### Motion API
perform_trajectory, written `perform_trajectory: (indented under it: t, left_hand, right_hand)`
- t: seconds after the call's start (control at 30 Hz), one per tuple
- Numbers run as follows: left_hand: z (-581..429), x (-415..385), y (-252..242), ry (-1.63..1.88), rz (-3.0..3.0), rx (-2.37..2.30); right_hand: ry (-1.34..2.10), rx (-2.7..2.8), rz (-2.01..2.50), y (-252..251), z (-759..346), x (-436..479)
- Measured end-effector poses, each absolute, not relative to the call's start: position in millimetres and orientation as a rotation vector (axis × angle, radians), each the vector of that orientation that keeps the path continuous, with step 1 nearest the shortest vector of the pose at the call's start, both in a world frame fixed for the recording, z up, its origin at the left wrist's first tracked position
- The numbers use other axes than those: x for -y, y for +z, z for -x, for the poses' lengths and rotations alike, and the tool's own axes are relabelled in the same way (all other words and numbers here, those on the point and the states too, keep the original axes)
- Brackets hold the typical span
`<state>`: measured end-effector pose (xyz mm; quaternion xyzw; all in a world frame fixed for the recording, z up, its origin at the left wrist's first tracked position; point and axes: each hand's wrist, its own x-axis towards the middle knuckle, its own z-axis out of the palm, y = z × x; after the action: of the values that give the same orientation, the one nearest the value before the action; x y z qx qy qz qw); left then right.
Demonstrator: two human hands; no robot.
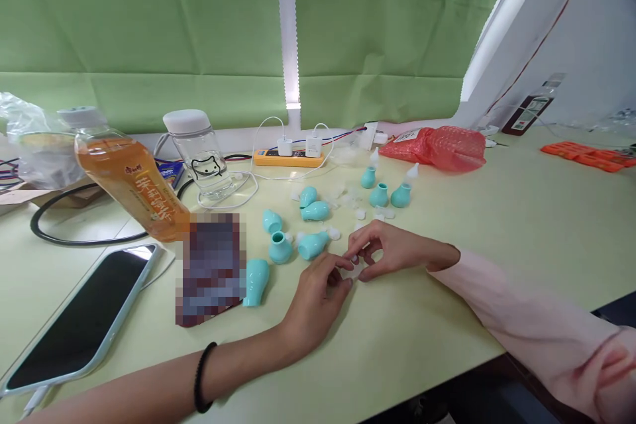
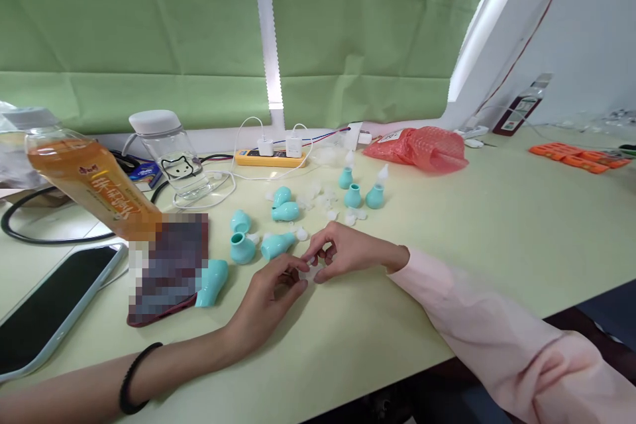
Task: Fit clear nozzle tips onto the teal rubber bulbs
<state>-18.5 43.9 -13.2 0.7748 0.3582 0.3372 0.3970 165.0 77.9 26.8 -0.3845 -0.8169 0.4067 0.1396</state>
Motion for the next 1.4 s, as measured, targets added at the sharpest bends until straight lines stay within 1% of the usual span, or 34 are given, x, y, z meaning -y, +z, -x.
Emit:
perform_trajectory:
  t: [0.1,0.23,0.43,0.67,0.8,1.07,1.4]
  left_hand:
    - [19.7,-45.7,-11.4,0.775,-2.12,-0.956]
    - [19.8,-47.7,-8.8,0.736,-2.212,-1.004]
    - [18.5,-49.3,-9.9,0.784,-2.023,-1.03]
    - [19.5,-48.2,-13.0,0.778,-2.032,-0.987]
    - [19.1,-48.3,-12.3,0.788,-2.042,-0.985]
    - [19.6,-47.5,-12.5,0.786,-2.058,-0.988]
    - [19.4,-47.5,-11.3,0.783,-2.059,-0.98]
  right_hand:
    - [1.338,2.161,1.075,24.3,-174.8,-82.3]
    - [1.396,2.066,1.024,15.1,-181.3,-79.5]
    - [1.055,2.046,1.034,2.6,-174.4,-67.6]
    - [0.682,2.356,0.853,9.7,-171.5,-62.9]
    - [0.591,2.456,0.821,10.6,-171.3,-62.3]
    - [0.446,2.462,0.703,2.6,-169.5,-58.3]
    - [0.286,2.438,0.733,-11.6,-166.6,-50.8]
